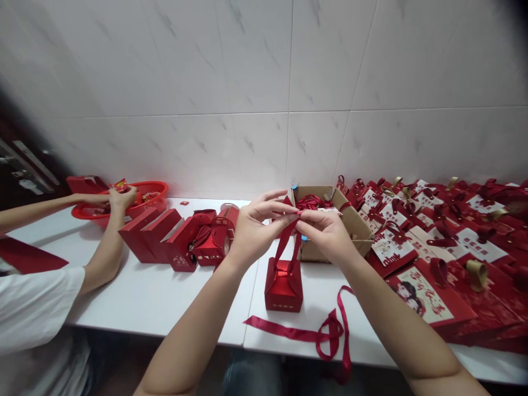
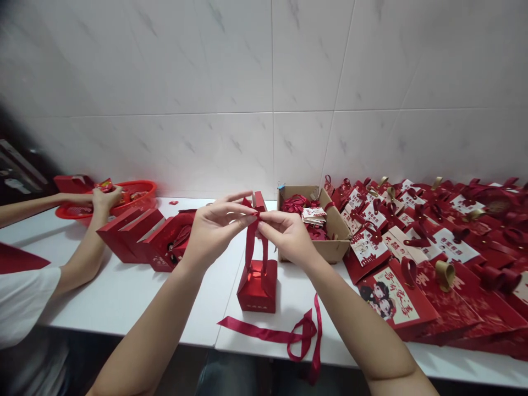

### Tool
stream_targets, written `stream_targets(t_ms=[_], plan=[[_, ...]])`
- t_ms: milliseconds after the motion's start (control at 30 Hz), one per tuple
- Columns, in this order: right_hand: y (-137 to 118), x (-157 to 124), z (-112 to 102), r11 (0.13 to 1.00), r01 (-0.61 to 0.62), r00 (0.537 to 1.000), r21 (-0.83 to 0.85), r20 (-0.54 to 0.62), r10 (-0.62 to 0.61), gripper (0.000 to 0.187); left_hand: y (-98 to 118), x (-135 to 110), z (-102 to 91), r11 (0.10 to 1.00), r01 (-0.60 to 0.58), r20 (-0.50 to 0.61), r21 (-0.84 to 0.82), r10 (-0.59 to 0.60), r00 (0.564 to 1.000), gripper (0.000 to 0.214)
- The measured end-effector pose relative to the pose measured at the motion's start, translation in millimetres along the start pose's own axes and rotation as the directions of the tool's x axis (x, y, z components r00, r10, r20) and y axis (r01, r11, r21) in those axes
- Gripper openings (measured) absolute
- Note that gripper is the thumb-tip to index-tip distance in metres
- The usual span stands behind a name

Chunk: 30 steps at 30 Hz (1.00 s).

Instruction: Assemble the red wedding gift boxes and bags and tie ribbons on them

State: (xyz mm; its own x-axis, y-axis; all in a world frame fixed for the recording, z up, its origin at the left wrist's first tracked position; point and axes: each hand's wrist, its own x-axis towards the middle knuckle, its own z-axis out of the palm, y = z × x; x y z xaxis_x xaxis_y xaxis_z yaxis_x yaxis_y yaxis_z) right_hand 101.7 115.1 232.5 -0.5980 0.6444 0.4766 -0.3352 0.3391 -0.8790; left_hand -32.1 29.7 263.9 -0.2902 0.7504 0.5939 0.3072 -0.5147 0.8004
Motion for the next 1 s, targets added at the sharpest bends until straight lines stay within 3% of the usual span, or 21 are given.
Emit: stream_targets(t_ms=[200, 267, 367, 433, 533, 633, 700, 733, 800, 867, 900, 933, 1000], plan=[[-2.9, 2.8, -2.4, 1.000, -0.001, 0.988, 0.007, 0.151, 0.000, 0.018, 8.6, 7.7, 3.4, 0.984, -0.023, -0.029, 0.177, 0.029, 0.999, 0.005], [-2.4, 5.2, -2.3, 1.000, -0.027, 0.987, 0.013, 0.157, 0.024, 0.020, 11.0, 8.7, 2.6, 0.980, -0.010, -0.037, 0.199, 0.018, 0.999, 0.018], [0.4, 9.4, -2.5, 0.990, -0.103, 0.980, 0.093, 0.178, 0.085, 0.025, 8.3, 7.4, 0.5, 0.991, 0.060, -0.062, 0.118, -0.053, 0.997, 0.036], [2.7, 11.4, -2.9, 0.970, -0.170, 0.971, 0.171, 0.198, 0.135, 0.023, 1.1, 4.4, -1.8, 0.997, 0.063, -0.043, 0.054, -0.061, 0.997, 0.024], [4.1, 12.8, -2.9, 0.928, -0.264, 0.953, 0.263, 0.217, 0.210, 0.021, -14.1, -2.2, -7.4, 0.986, -0.103, -0.029, 0.133, 0.108, 0.994, 0.005], [2.8, 13.6, -3.2, 0.883, -0.336, 0.937, 0.328, 0.208, 0.279, 0.019, -26.6, -9.6, -14.2, 0.863, -0.331, 0.021, 0.381, 0.350, 0.937, 0.003], [1.7, 14.8, -5.1, 0.879, -0.350, 0.933, 0.324, 0.210, 0.294, 0.018, -30.7, -14.0, -17.1, 0.777, -0.415, 0.118, 0.474, 0.412, 0.904, 0.007], [1.1, 15.7, -6.8, 0.889, -0.347, 0.931, 0.298, 0.220, 0.290, 0.018, -31.5, -15.9, -17.7, 0.775, -0.425, 0.154, 0.469, 0.402, 0.903, 0.007], [-0.8, 17.4, -11.6, 0.929, -0.313, 0.933, 0.195, 0.249, 0.262, 0.014, -31.4, -17.9, -17.5, 0.876, -0.351, 0.155, 0.330, 0.317, 0.936, 0.011], [-4.5, 18.7, -17.3, 0.979, -0.203, 0.937, 0.014, 0.293, 0.190, 0.009, -30.3, -16.8, -16.6, 0.992, -0.121, 0.120, 0.039, 0.115, 0.986, 0.017], [-7.0, 18.9, -20.0, 0.989, -0.109, 0.935, -0.096, 0.327, 0.135, 0.010, -29.8, -14.9, -16.5, 0.994, 0.030, 0.128, -0.105, -0.016, 0.992, 0.020], [-9.8, 18.9, -22.4, 0.978, 0.007, 0.925, -0.208, 0.372, 0.073, 0.014, -29.4, -12.4, -16.7, 0.962, 0.174, 0.161, -0.208, -0.142, 0.977, 0.023], [-14.6, 18.4, -26.2, 0.884, 0.268, 0.876, -0.384, 0.478, -0.058, 0.022, -29.4, -6.4, -17.9, 0.882, 0.394, 0.260, -0.259, -0.329, 0.908, 0.027]])
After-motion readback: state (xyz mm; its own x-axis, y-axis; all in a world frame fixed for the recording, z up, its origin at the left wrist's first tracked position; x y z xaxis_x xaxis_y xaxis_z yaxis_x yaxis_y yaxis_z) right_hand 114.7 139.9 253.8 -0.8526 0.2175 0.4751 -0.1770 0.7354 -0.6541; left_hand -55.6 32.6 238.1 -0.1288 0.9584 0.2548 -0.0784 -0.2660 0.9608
